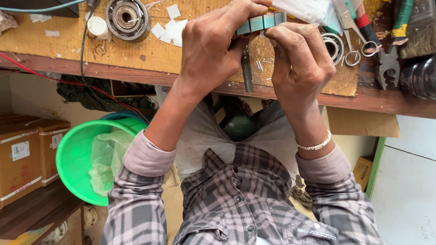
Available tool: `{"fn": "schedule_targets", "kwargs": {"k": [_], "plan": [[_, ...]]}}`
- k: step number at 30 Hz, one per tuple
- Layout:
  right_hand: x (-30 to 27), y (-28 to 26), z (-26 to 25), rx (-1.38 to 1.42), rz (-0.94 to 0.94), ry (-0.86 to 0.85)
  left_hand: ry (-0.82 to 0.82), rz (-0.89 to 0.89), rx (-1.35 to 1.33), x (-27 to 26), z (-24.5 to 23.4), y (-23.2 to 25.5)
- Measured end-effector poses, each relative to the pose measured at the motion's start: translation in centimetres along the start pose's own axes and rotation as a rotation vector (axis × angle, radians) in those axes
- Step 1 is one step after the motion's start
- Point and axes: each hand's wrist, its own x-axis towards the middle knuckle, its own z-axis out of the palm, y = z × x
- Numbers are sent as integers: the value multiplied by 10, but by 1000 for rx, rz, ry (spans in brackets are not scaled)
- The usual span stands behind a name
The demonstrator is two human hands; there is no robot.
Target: The person inserts small white insulating pieces into the slots of a motor armature. They use a screwdriver to press the pieces into place and scissors to trim excess material. The person repeats this process for multiple slots around the armature.
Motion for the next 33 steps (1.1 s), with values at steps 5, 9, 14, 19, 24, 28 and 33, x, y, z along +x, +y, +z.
{"fn": "schedule_targets", "kwargs": {"k": [5,9,14,19,24,28,33], "plan": [[-8,1,8,50,17,27,-2,-4,-29,-9,-4,-2],[-18,-2,13,43,65,67,36,62,-36,-10,-3,-2],[-16,10,16,103,139,82,2,3,-57,-2,0,-1],[-8,27,23,169,116,159,-24,-90,-54,11,2,-3],[-5,27,32,77,63,157,-6,-146,-24,19,-1,-5],[-2,25,35,217,142,122,-20,-183,-56,22,-4,-7],[2,20,37,88,80,120,-13,-201,-67,24,-6,-11]]}}
